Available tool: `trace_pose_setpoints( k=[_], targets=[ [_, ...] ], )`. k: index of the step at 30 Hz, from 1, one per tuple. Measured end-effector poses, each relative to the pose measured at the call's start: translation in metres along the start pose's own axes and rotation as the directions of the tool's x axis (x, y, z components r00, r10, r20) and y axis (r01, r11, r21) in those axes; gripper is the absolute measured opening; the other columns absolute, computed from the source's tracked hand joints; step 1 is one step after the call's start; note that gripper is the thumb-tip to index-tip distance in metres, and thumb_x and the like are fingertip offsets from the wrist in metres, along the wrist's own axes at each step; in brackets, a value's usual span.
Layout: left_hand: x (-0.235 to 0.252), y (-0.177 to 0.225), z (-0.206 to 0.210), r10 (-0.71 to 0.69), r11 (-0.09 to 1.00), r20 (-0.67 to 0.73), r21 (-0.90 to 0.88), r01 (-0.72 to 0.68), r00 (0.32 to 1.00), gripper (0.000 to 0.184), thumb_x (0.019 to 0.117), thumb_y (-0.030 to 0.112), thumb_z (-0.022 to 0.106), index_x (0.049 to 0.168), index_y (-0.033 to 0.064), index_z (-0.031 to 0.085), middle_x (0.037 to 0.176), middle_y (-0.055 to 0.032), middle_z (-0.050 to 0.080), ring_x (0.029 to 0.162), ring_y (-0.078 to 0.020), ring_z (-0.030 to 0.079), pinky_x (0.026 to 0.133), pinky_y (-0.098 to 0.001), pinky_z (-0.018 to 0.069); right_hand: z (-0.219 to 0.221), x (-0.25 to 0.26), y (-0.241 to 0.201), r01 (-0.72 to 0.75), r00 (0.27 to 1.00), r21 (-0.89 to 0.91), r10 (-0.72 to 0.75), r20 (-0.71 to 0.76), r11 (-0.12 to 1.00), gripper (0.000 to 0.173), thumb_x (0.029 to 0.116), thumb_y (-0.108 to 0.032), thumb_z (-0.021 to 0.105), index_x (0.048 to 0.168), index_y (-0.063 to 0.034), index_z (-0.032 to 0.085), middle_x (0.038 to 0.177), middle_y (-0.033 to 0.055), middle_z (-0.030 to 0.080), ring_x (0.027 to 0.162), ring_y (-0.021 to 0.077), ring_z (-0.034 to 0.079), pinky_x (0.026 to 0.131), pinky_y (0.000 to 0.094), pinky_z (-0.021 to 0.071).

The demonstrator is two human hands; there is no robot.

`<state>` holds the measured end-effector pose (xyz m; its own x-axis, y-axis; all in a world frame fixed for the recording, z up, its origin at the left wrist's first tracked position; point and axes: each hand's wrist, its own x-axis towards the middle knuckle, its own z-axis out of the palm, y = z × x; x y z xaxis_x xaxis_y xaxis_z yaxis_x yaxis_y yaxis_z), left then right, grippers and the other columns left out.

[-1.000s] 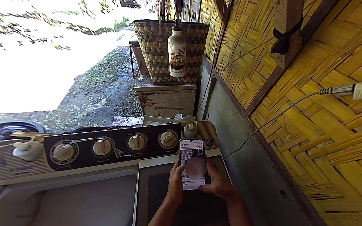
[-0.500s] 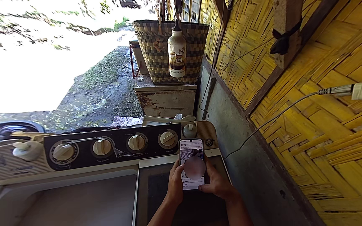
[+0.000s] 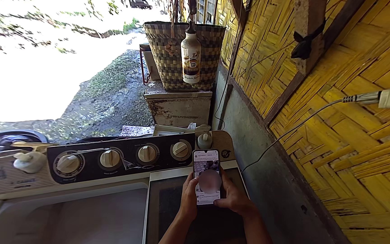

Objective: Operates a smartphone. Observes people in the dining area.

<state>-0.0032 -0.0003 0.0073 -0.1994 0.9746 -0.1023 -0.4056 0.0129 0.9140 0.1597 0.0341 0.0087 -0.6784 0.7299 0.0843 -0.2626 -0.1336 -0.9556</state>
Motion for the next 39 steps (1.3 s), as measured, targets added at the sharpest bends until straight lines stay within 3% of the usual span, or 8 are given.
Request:
trace_pose_setpoints(
  k=[27, 36, 39],
  targets=[
    [0.0008, -0.0005, -0.0003, 0.0, 1.0, 0.008, 0.003, 0.0, 1.0, 0.041, 0.1, 0.018, 0.032, 0.132, 0.0014, 0.052, 0.113, -0.005, 0.067, 0.101, -0.0076, 0.067, 0.088, -0.0267, 0.0575, -0.0024, -0.0002, 0.0011, 0.011, 0.999, 0.01, -0.011, 0.03, 1.0, 0.122, 0.0676, 0.022, 0.063, 0.157, -0.0005, -0.017, 0.156, 0.0154, 0.039, 0.136, 0.0186, 0.054, 0.112, 0.0364, 0.0489],
    [0.0001, 0.0, -0.0004, -0.002, 1.0, 0.009, 0.006, 0.002, 1.0, 0.041, 0.0999, 0.018, 0.032, 0.133, 0.0014, 0.051, 0.112, -0.0047, 0.068, 0.1, -0.0075, 0.068, 0.088, -0.0268, 0.0578, -0.0031, -0.0019, 0.0008, -0.036, 0.999, -0.002, 0.036, 0.034, 0.999, 0.127, 0.067, 0.019, 0.067, 0.158, -0.0074, -0.019, 0.151, 0.0115, 0.046, 0.126, 0.0214, 0.062, 0.095, 0.0401, 0.0605],
    [-0.0002, 0.0, -0.0004, -0.004, 1.0, 0.007, 0.016, 0.004, 1.0, 0.042, 0.0994, 0.019, 0.032, 0.133, 0.0014, 0.052, 0.112, -0.0047, 0.067, 0.1, -0.0074, 0.067, 0.088, -0.0267, 0.0576, -0.0036, -0.0021, 0.0003, -0.036, 0.999, -0.002, 0.036, 0.041, 0.999, 0.128, 0.0669, 0.02, 0.067, 0.158, -0.0075, -0.019, 0.153, 0.0123, 0.044, 0.129, 0.0217, 0.06, 0.098, 0.0405, 0.0589]
  ],
)
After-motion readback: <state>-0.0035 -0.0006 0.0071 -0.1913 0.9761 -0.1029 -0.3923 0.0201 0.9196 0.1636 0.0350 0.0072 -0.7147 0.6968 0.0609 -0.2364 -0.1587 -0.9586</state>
